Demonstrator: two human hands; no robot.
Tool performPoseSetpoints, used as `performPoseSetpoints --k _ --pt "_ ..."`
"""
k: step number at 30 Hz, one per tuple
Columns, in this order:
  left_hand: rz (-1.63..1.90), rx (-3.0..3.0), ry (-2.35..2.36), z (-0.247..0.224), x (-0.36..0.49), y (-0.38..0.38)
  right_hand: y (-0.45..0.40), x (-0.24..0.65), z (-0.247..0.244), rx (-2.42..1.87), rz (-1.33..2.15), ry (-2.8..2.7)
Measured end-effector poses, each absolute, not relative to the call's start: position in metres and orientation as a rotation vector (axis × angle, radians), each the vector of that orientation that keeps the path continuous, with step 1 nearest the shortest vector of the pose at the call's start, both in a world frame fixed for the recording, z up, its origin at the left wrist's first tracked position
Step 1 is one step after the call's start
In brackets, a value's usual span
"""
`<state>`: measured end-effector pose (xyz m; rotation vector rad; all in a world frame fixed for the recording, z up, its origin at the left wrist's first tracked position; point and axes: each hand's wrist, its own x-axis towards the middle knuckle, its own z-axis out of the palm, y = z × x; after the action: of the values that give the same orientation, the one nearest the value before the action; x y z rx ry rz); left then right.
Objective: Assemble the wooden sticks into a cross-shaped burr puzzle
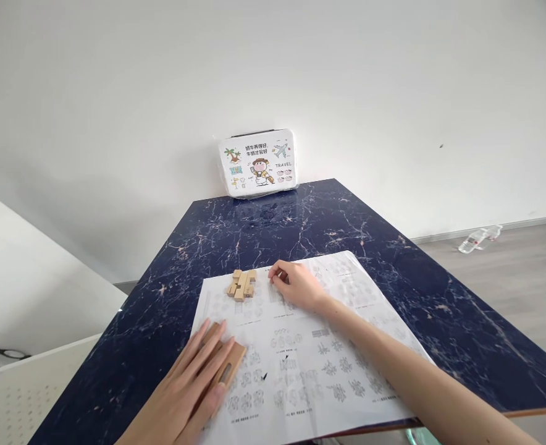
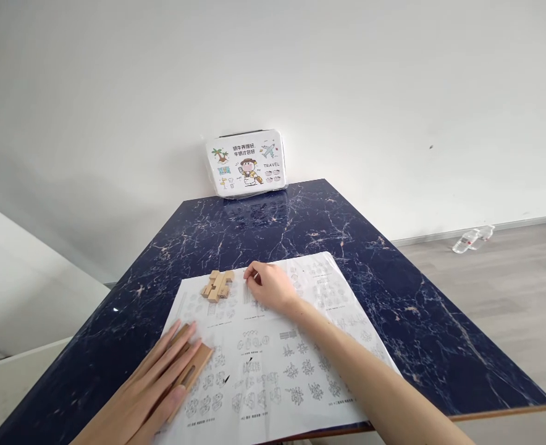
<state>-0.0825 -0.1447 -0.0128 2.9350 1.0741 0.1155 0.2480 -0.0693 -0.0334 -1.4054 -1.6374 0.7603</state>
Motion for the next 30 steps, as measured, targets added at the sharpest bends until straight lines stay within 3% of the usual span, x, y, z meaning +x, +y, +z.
performPoseSetpoints --k 5,14,30 --pt "0.127 2.839 1.004 -0.003 -0.053 -0.147 -0.073 0.250 -0.025 -1.433 0.795 -1.696" --pt "0.646 2.416 1.362 -0.020 -0.060 -0.147 -0.162 0.216 -0.003 -1.309 0.664 -2.061" --pt "0.703 2.324 1.424 -0.025 -0.062 -0.147 -0.216 0.188 -0.031 -1.361 0.708 -1.904"
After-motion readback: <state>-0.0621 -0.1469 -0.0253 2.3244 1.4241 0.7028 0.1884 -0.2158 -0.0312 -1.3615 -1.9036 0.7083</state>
